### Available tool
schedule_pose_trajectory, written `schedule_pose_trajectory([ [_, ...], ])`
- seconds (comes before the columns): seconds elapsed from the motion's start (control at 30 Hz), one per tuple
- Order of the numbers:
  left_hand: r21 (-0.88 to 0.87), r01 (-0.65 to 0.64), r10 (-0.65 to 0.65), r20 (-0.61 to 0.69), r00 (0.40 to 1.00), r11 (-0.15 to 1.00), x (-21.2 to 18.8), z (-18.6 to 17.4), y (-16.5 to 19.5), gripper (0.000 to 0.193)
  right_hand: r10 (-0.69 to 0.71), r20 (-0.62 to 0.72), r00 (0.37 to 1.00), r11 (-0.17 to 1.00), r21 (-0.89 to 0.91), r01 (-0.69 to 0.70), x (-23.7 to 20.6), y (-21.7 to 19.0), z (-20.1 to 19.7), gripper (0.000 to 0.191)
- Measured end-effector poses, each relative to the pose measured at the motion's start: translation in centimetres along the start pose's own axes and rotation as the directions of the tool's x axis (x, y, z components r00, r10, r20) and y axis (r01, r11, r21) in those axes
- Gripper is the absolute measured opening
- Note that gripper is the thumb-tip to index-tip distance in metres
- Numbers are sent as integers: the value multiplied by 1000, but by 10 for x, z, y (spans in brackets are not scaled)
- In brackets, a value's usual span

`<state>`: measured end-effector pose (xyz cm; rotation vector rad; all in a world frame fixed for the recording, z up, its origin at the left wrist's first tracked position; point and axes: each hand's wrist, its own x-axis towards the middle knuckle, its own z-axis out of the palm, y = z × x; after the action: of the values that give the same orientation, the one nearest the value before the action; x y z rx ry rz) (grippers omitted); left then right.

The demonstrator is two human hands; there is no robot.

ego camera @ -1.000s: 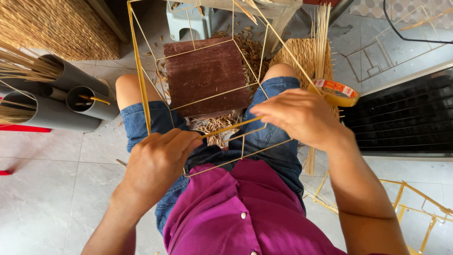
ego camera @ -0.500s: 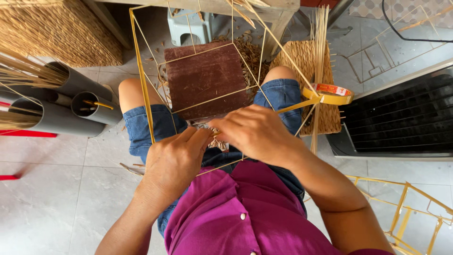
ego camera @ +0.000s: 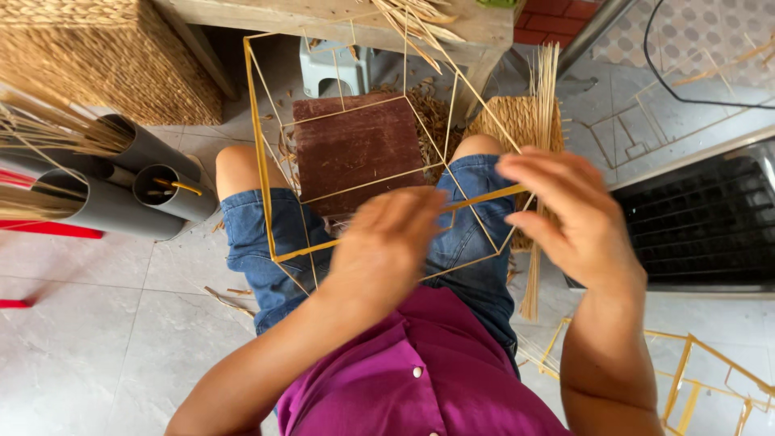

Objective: The person sits on a low stool and first splits thin bamboo strips with a small knife, then holds a bamboo frame on their lap and wraps yellow tape around its joints, rotating the frame to tape successive edges.

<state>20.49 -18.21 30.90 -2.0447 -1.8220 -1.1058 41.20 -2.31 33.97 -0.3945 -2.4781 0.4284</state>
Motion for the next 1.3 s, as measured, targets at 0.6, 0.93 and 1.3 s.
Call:
schedule_pose_trajectory([
  [0.6, -132, -39, 65, 199, 978, 990, 57, 76, 21, 10, 305, 25, 952, 772, 579, -262, -79, 106, 29, 15],
  [0.93, -400, -291, 292, -61, 954, 869, 21, -44, -17, 25, -220, -27, 975, 925, 312, 217, 19, 15, 13, 15],
  [1.3, -422, -167, 160, -52, 986, 891, 10, -61, -123, 17, -257, 35, 966, 907, 352, 229, 90, 11, 74, 25],
])
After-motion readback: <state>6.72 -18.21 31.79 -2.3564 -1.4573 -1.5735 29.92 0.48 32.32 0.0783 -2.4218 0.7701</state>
